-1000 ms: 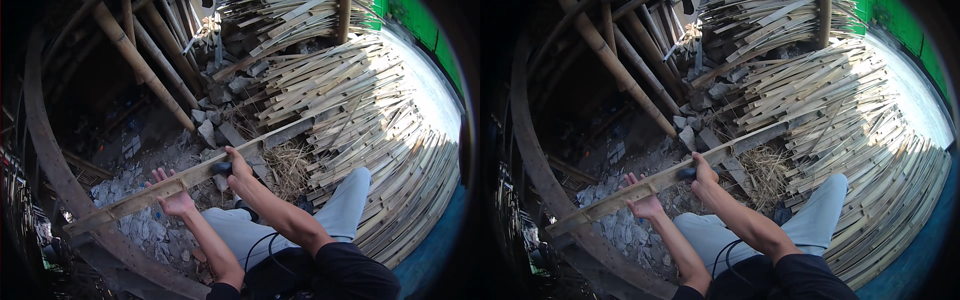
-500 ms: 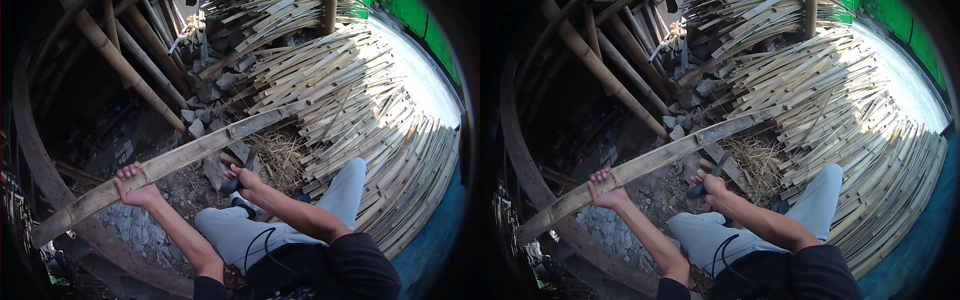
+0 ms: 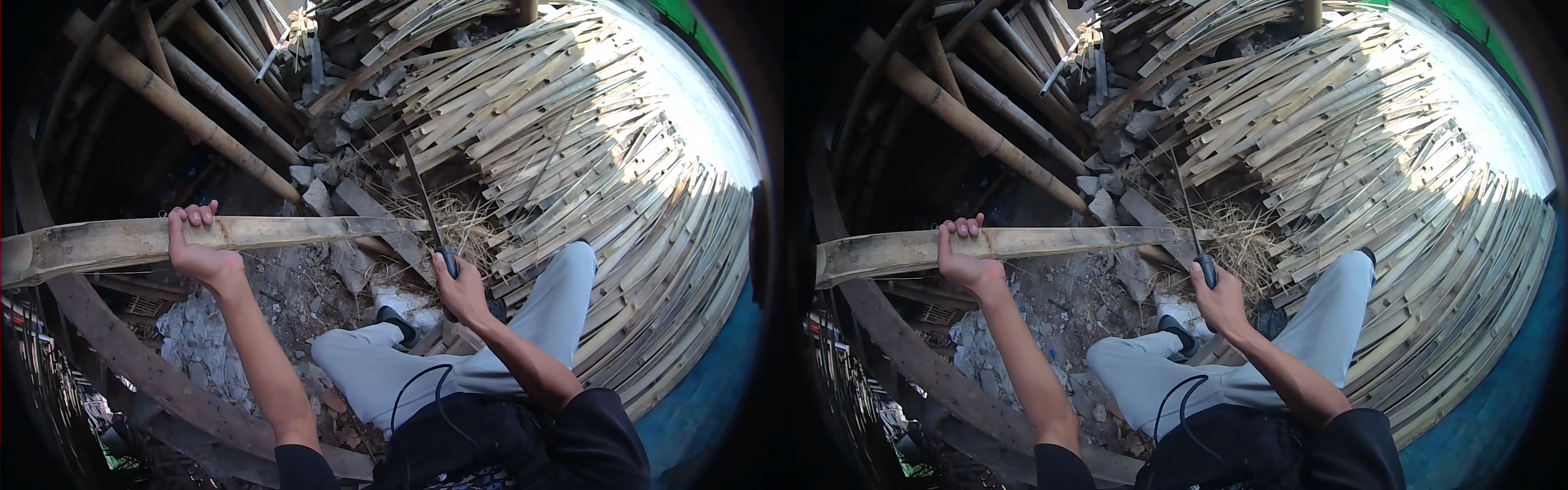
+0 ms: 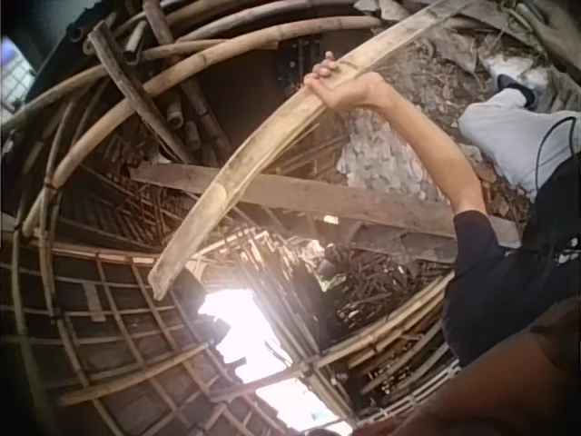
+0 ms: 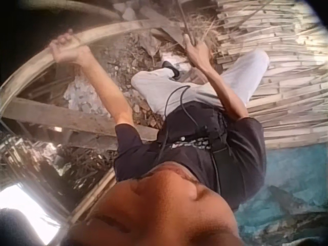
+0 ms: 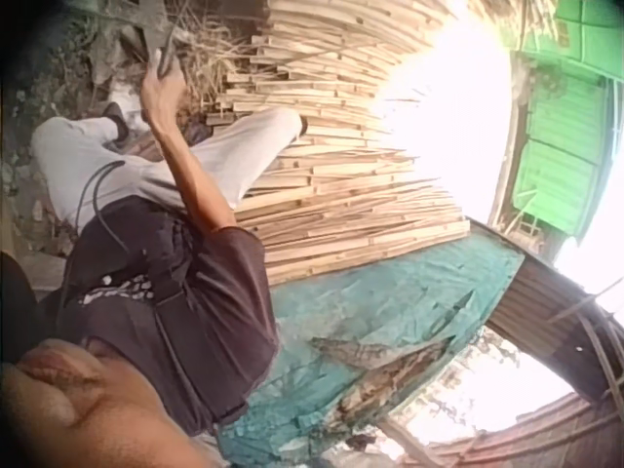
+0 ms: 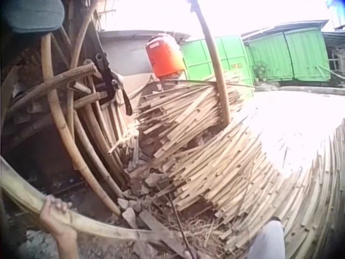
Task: The person shaves bamboo strips using a knife and places them onto a pile of split bamboo.
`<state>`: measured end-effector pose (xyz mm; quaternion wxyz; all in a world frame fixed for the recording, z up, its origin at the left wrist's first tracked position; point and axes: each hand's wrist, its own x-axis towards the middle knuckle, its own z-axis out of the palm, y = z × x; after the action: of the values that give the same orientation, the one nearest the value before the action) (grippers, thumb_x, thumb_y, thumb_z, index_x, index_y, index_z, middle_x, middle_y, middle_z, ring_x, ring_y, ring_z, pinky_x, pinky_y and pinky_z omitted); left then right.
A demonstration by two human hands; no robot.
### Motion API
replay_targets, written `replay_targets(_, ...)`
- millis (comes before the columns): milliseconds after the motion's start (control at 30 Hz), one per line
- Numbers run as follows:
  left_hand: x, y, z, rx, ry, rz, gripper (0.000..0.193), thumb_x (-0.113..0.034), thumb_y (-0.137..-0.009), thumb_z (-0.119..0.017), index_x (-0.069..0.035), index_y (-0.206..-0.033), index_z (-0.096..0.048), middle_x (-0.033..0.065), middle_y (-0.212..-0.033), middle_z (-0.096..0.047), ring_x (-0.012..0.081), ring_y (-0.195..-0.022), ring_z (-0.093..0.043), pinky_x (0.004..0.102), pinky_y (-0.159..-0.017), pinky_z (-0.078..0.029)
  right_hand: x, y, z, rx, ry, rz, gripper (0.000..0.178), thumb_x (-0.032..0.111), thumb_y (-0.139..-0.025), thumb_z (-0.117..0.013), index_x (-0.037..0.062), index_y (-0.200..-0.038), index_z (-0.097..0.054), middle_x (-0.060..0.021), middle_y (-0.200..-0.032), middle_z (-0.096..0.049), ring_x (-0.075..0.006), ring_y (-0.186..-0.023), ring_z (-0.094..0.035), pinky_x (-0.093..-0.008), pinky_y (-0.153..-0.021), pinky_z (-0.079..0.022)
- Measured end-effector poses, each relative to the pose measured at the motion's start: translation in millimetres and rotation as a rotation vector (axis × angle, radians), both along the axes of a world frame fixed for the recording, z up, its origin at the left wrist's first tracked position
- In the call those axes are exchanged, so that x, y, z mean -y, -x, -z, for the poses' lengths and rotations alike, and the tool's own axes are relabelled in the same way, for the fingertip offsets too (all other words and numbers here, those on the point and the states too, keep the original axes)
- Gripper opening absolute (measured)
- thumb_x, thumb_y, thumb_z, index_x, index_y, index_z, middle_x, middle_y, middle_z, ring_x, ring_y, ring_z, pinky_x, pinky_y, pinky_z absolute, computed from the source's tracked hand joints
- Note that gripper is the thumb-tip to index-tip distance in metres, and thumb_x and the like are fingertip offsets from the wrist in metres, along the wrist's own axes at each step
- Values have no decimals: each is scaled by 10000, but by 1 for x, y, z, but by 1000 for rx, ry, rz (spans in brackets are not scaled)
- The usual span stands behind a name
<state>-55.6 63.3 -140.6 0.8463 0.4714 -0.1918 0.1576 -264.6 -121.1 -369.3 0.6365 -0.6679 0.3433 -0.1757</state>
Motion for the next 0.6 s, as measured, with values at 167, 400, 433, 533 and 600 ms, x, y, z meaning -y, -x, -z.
replay_targets(167, 37, 16, -43, 36, -91, -36, 166, -154, -921, -451, -88, -769, -458, 23, -678, -397, 156, -640, -423, 390, -850, -479, 3, -9, -54, 74, -406, -245, 491, 427, -976, -472, -6, -769, -580, -13, -516, -481, -97, -452, -459, -291, -451, -377)
replay_targets(400, 35, 15, -102, 96, -200, 33, 169, -153, -921, -452, -68, -775, -457, 37, -689, -405, 168, -645, -436, 425, -907, -482, 41, -3, -47, 78, -176, -147, 497, 408, -961, -511, -52, -801, -609, -63, -540, -500, -128, -467, -458, -338, -476, -373)
replay_targets(433, 33, 15, -103, 100, -217, 49, 168, -153, -922, -451, -66, -778, -457, 38, -690, -406, 171, -645, -440, 425, -902, -484, 44, -3, -44, 56, -86, -125, 498, 405, -957, -514, -59, -806, -614, -93, -542, -509, -168, -477, -477, -360, -493, -384)
replay_targets(533, 52, 14, -73, 76, -214, 7, 166, -155, -928, -456, -68, -787, -461, 35, -690, -413, 161, -633, -438, 397, -846, -486, 36, -4, -40, 22, 49, -103, 498, 396, -951, -518, -72, -811, -616, -158, -558, -529, -250, -505, -514, -401, -529, -404)
replay_targets(600, 69, 8, -46, 42, -216, -73, 164, -155, -930, -461, -78, -785, -463, 27, -684, -416, 148, -615, -430, 372, -793, -475, 20, -8, -38, 25, 49, -139, 490, 383, -947, -521, -79, -809, -611, -223, -591, -561, -338, -530, -552, -437, -555, -422)
